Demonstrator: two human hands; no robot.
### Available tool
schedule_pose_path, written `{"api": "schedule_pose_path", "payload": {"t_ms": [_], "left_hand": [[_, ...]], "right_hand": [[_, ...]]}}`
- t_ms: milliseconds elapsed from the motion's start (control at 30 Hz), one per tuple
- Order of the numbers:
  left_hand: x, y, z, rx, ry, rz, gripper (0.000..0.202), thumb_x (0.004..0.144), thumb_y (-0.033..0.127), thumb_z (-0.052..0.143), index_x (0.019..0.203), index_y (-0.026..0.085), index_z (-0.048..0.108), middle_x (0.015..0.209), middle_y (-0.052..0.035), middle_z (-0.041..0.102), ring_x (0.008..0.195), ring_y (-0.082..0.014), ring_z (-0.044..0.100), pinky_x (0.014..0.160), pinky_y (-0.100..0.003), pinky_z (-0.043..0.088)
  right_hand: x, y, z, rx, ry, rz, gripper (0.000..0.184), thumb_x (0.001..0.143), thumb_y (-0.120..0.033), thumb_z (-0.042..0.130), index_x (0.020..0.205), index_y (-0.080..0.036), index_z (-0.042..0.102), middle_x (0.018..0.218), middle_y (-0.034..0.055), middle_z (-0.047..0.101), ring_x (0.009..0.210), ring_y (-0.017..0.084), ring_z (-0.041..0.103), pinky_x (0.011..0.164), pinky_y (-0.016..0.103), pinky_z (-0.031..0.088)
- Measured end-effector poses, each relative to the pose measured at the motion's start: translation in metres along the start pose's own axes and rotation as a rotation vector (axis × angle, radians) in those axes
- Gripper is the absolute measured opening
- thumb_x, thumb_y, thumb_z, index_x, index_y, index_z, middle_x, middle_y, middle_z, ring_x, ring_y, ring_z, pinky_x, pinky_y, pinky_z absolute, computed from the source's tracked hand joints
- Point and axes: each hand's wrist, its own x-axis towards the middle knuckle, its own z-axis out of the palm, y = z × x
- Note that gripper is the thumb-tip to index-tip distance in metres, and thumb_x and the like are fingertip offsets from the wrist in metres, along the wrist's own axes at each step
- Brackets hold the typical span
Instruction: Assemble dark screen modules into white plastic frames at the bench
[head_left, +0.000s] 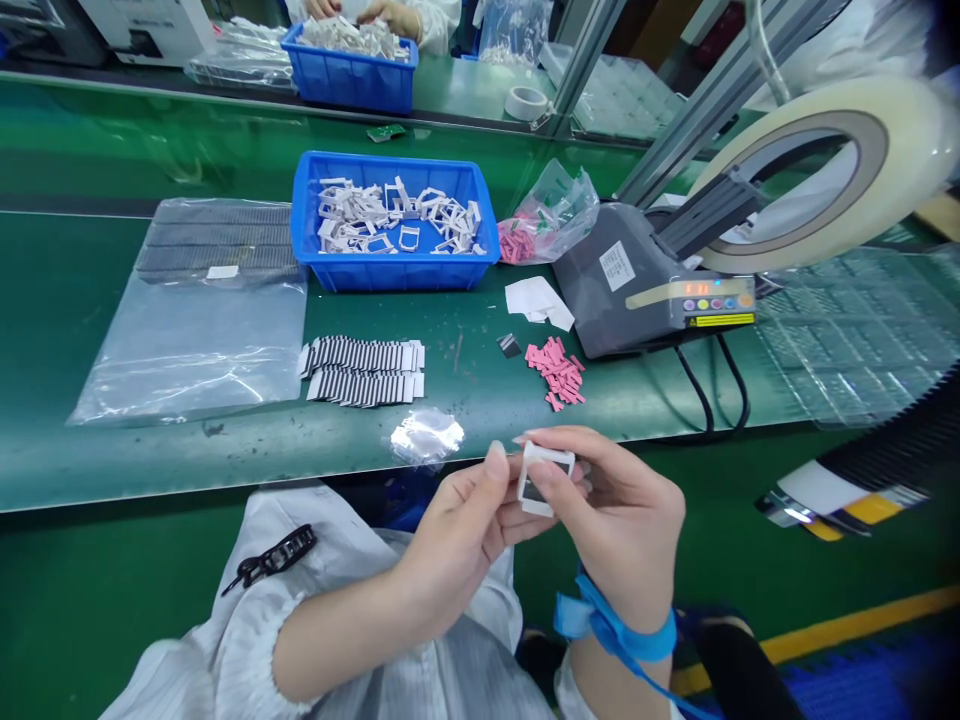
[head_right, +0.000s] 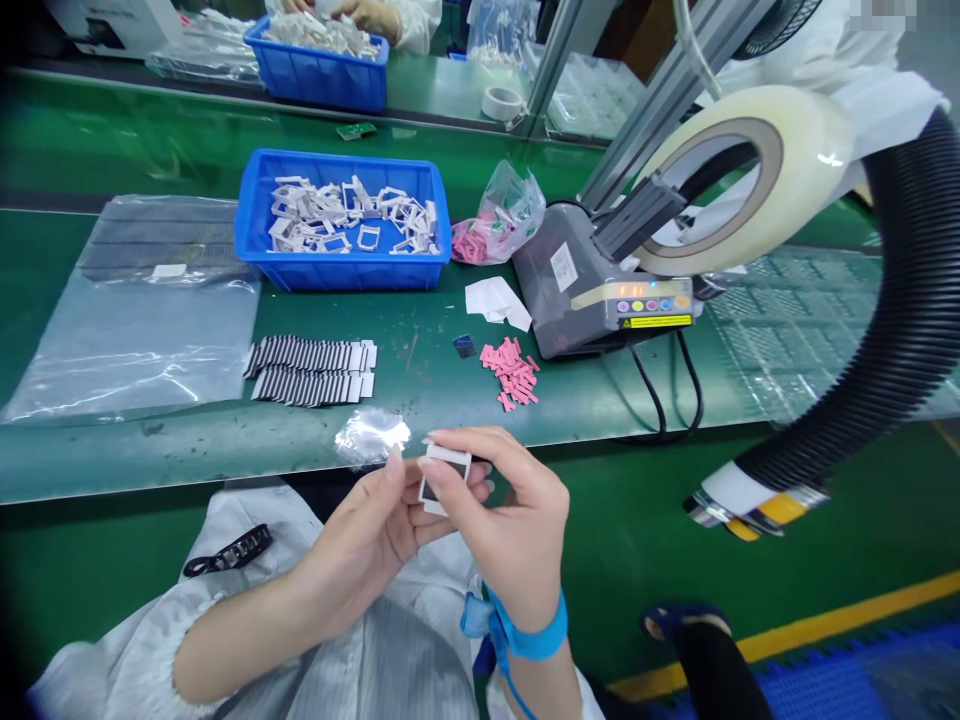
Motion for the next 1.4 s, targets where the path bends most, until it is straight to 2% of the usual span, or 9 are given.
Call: {"api": "schedule_pose_path", "payload": {"t_ms": [133,300,400,600,800,867,1033,1200,1400], "left_hand": [[-0.001,0.003,-0.011,0.204,-0.09,0.043,0.03,0.075,0.028,0.072,0.104,0.021,0.07,0.096,-0.0035,0.074,0.092,-0.015,0.067,0.088,-0.023,0.049],[-0.001,0.003,-0.021,0.183,-0.116,0.061,0.029,0.08,0.022,0.067,0.109,0.021,0.065,0.083,-0.0001,0.074,0.079,-0.0109,0.068,0.081,-0.022,0.049],[0.0,0.001,-0.026,0.163,-0.099,0.087,0.036,0.08,0.019,0.067,0.114,0.024,0.056,0.072,0.0041,0.073,0.072,-0.0063,0.067,0.074,-0.016,0.048],[-0.001,0.002,-0.038,0.141,0.062,0.128,0.041,0.073,0.028,0.075,0.111,0.025,0.06,0.113,-0.0037,0.069,0.104,-0.0155,0.063,0.088,-0.023,0.048],[-0.009,0.016,-0.05,0.091,0.166,0.056,0.028,0.074,0.04,0.072,0.089,0.017,0.071,0.083,-0.0043,0.074,0.079,-0.0159,0.069,0.075,-0.024,0.054],[-0.012,0.021,-0.056,0.092,0.251,0.077,0.028,0.071,0.039,0.074,0.091,0.019,0.071,0.086,-0.0038,0.075,0.08,-0.0157,0.07,0.073,-0.022,0.054],[-0.022,0.028,-0.068,0.131,0.335,0.036,0.035,0.068,0.043,0.076,0.096,0.021,0.072,0.098,-0.0058,0.074,0.094,-0.0197,0.068,0.076,-0.022,0.055],[-0.028,0.026,-0.076,0.159,0.34,-0.014,0.039,0.064,0.047,0.077,0.095,0.022,0.073,0.097,-0.0066,0.075,0.094,-0.021,0.069,0.077,-0.024,0.055],[-0.038,0.024,-0.086,0.192,0.305,-0.027,0.042,0.062,0.051,0.077,0.092,0.022,0.073,0.096,-0.0076,0.075,0.092,-0.0222,0.069,0.076,-0.027,0.056]], "right_hand": [[0.007,0.0,-0.005,-0.008,-0.089,0.029,0.005,0.076,-0.021,0.069,0.077,-0.024,0.072,0.075,0.0001,0.072,0.065,0.014,0.065,0.051,0.022,0.053],[0.01,0.005,-0.009,0.014,-0.192,0.109,0.008,0.076,-0.024,0.068,0.083,-0.024,0.073,0.081,0.0003,0.073,0.058,0.013,0.066,0.046,0.022,0.055],[0.009,0.007,-0.011,-0.062,-0.218,-0.038,0.008,0.076,-0.021,0.069,0.083,-0.025,0.072,0.095,0.0018,0.073,0.084,0.019,0.068,0.07,0.031,0.058],[0.005,0.01,-0.005,-0.269,-0.19,-0.506,0.011,0.078,-0.015,0.069,0.085,-0.023,0.067,0.079,-0.0021,0.074,0.081,0.018,0.068,0.077,0.035,0.048],[0.003,0.017,0.025,-0.409,-0.162,-0.794,0.008,0.086,-0.019,0.061,0.086,-0.024,0.066,0.088,-0.0053,0.075,0.092,0.017,0.068,0.092,0.037,0.039],[0.011,0.025,0.029,-0.347,-0.168,-0.741,0.007,0.087,-0.027,0.06,0.088,-0.024,0.066,0.089,-0.0027,0.074,0.092,0.018,0.067,0.087,0.038,0.044],[0.062,0.064,0.017,-0.481,0.147,-0.262,0.016,0.087,-0.032,0.055,0.085,-0.022,0.067,0.086,0.0052,0.072,0.079,0.02,0.064,0.076,0.036,0.051],[0.11,0.098,0.017,-0.574,0.102,-0.246,0.024,0.08,-0.041,0.057,0.082,-0.019,0.068,0.081,0.008,0.07,0.072,0.023,0.061,0.069,0.038,0.049],[0.138,0.096,0.045,-0.558,0.056,-0.305,0.021,0.082,-0.034,0.053,0.084,-0.018,0.067,0.081,0.0067,0.07,0.066,0.019,0.061,0.063,0.032,0.049]]}}
